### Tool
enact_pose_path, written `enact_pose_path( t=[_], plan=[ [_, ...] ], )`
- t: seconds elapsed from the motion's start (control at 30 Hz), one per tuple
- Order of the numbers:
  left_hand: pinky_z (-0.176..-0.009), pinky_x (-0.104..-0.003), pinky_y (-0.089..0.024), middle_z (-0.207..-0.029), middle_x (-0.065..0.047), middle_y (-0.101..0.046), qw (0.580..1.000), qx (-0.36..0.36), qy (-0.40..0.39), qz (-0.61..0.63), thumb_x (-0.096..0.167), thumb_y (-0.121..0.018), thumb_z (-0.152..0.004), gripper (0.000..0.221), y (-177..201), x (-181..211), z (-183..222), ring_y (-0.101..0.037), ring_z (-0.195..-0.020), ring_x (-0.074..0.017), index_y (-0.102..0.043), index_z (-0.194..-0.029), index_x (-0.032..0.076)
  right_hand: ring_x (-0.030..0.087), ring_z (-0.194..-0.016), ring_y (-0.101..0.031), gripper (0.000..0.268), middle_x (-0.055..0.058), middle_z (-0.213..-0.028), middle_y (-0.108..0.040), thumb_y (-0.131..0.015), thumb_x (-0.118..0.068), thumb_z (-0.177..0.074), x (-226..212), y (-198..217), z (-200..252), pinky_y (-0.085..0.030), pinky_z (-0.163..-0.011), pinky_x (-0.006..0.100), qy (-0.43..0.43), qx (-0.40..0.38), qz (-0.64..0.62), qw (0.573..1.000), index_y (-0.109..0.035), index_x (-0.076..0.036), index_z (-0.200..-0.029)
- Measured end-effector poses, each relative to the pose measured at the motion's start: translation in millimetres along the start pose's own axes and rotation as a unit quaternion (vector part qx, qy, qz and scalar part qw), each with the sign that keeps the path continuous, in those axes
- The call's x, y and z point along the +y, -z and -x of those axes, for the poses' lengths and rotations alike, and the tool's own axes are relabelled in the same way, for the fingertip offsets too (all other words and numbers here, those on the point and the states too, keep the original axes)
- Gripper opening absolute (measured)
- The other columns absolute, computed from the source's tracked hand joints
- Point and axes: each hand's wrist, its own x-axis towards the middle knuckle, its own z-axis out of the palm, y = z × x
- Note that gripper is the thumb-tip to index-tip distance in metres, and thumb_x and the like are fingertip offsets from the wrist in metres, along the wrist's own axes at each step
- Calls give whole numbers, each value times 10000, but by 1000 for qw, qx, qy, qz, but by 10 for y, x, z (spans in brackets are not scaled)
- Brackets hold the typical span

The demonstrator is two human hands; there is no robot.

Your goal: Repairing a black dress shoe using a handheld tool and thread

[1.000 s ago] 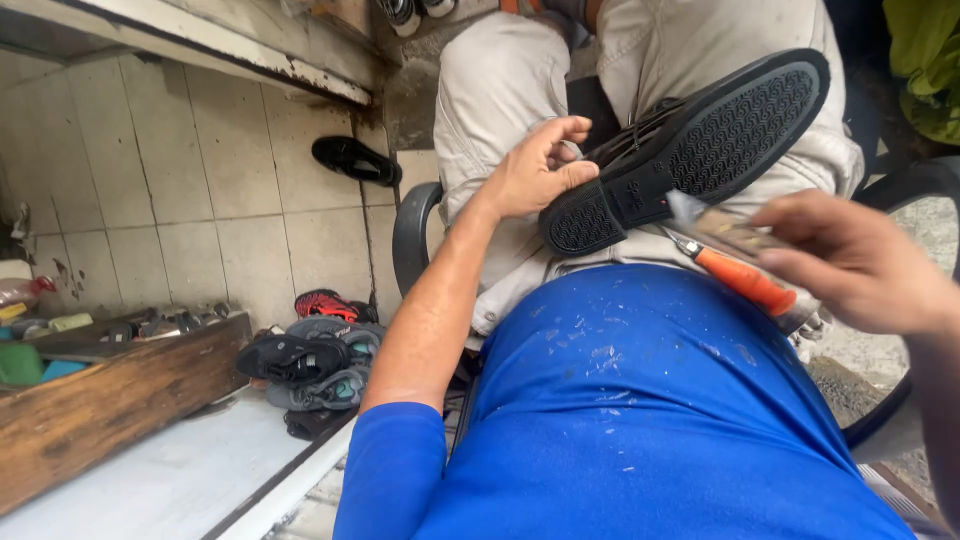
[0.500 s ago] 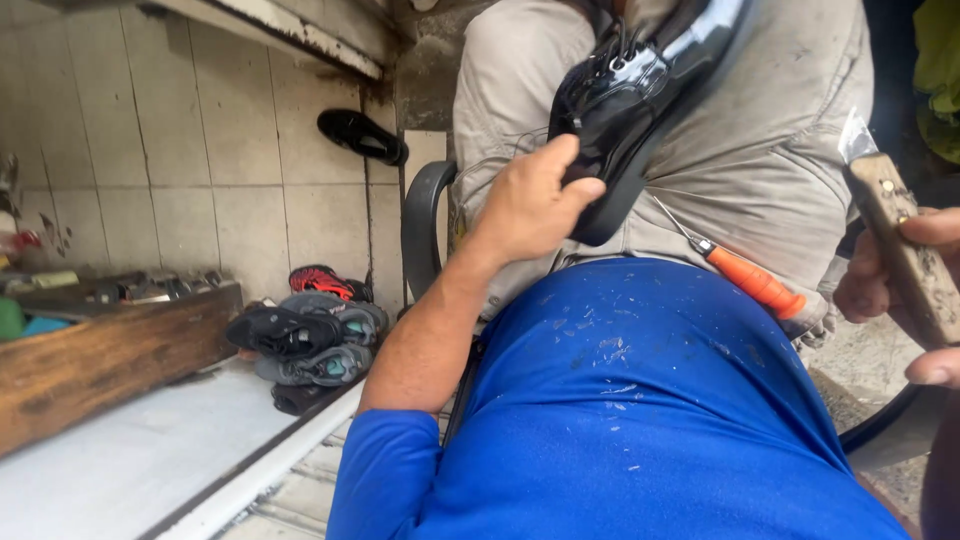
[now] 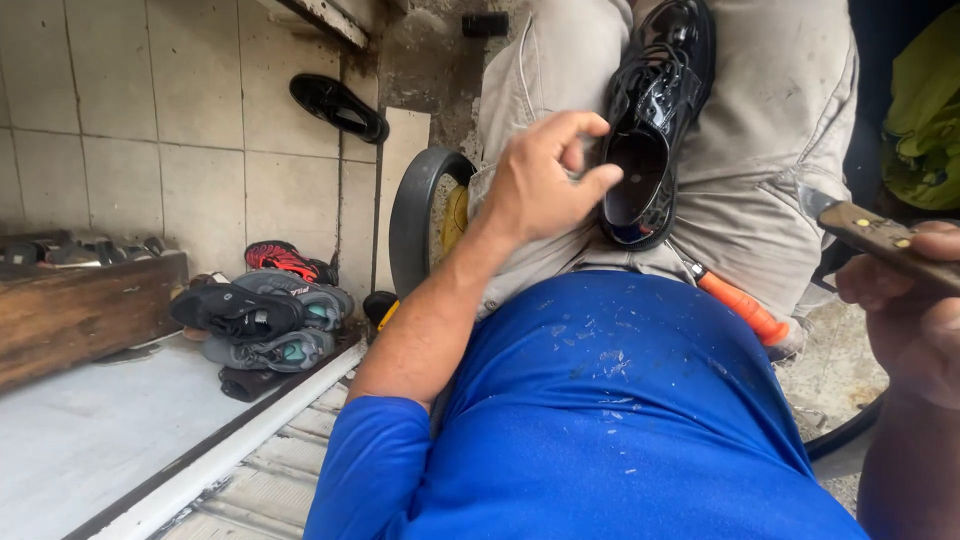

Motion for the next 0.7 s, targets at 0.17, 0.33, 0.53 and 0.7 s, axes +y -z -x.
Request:
enact_pose_path(
  t=[0.17, 0.33, 0.53, 0.7],
  plan=[
    [-973, -499, -536, -1404, -143, -516, 956, -209, 204, -37, 557, -789, -773, 1034, 54, 179, -96, -600, -1220, -302, -290, -1565, 118, 137, -898, -581, 598, 5, -1092, -534, -515, -499, -1033, -205, -243, -331, -553, -837, 285, 32, -51, 47, 997, -432, -159, -1518],
    [-808, -570, -566, -1155, -234, -733, 987, -130, 70, -70, 670, -700, -736, 934, -535, 300, 49, -729, -981, -446, -342, -1388, 103, 272, -915, -707, 587, 124, -1449, -358, -544, -397, -978, -462, -674, -476, -664, -977, 385, 76, -54, 76, 993, -476, -52, -1448],
    [-819, -619, -556, -1257, -323, -681, 989, -133, 30, -53, 520, -541, -875, 854, -623, 302, 147, -711, -1014, -503, -284, -1545, 58, 347, -1099, -626, 431, 279, -1246, -550, -602, -257, -887, -752, -896, -543, -628, -836, 374, 106, -39, 269, 956, -617, 62, -1176],
    [-716, -570, -588, -972, -173, -795, 990, -123, -19, -66, 326, -756, -887, 523, -449, 57, 222, -749, -840, -438, -570, -1338, 139, 365, -963, -637, 254, 340, -1094, -648, -756, -12, -861, -755, -1029, -694, -512, -878, 428, 191, -82, 339, 917, -670, 126, -1056]
  ],
)
